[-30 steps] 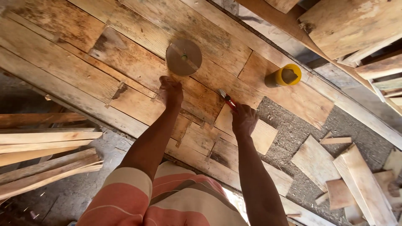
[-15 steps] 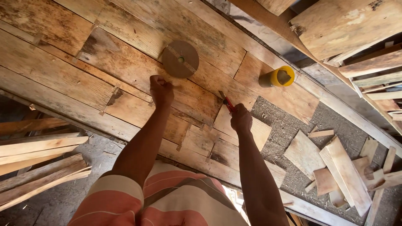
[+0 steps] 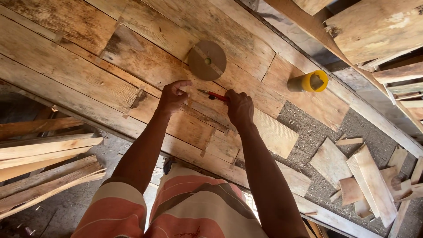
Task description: Fitting, trimming, and taping wooden pieces together to form a panel or surface.
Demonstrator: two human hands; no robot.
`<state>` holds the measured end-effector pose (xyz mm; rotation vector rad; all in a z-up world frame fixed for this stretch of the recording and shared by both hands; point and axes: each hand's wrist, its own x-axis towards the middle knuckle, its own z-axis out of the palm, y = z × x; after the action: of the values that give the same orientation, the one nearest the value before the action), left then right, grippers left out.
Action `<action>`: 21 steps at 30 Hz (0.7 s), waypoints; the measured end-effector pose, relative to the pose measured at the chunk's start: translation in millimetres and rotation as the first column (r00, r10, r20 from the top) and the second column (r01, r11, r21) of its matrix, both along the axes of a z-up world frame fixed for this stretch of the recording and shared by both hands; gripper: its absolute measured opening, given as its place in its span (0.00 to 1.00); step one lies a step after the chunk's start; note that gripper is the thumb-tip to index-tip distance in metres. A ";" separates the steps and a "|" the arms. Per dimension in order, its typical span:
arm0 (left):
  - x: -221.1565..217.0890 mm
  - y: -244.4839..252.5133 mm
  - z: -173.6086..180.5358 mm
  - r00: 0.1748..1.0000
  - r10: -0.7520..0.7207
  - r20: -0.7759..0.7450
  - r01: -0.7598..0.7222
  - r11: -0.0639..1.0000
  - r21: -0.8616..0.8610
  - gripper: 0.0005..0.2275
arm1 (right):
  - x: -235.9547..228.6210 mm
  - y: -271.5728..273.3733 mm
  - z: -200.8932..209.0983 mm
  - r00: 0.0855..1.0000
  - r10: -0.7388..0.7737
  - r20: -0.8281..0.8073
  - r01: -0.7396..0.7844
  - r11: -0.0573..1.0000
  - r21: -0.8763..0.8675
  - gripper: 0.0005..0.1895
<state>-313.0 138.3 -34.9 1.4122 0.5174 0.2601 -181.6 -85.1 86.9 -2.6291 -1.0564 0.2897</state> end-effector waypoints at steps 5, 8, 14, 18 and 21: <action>-8.2 9.1 39.1 0.984 -0.123 -0.131 0.129 0.991 0.032 0.23 | -5.4 22.5 -16.6 0.995 0.072 0.068 -0.072 0.997 -0.010 0.03; -11.8 14.8 41.6 0.968 -0.196 -0.158 0.212 0.973 0.090 0.27 | -10.7 31.5 -13.5 0.987 0.120 0.111 -0.117 0.992 -0.040 0.02; -16.8 22.2 41.2 0.958 -0.256 -0.132 0.271 0.956 0.111 0.29 | -20.1 41.0 -0.8 0.983 0.139 0.117 -0.130 0.988 -0.083 0.04; -19.6 24.4 47.0 0.952 -0.286 -0.108 0.298 0.948 0.112 0.32 | -21.4 40.3 -1.9 0.982 0.145 0.122 -0.141 0.989 -0.040 0.06; -20.5 26.1 52.3 0.944 -0.281 -0.173 0.296 0.952 0.071 0.32 | -23.2 41.1 0.0 0.979 0.148 0.137 -0.141 0.988 -0.063 0.06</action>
<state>-333.5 164.4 17.4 1.5908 0.4258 -0.0674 -204.8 -44.0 86.9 -2.6566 -1.3065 0.1660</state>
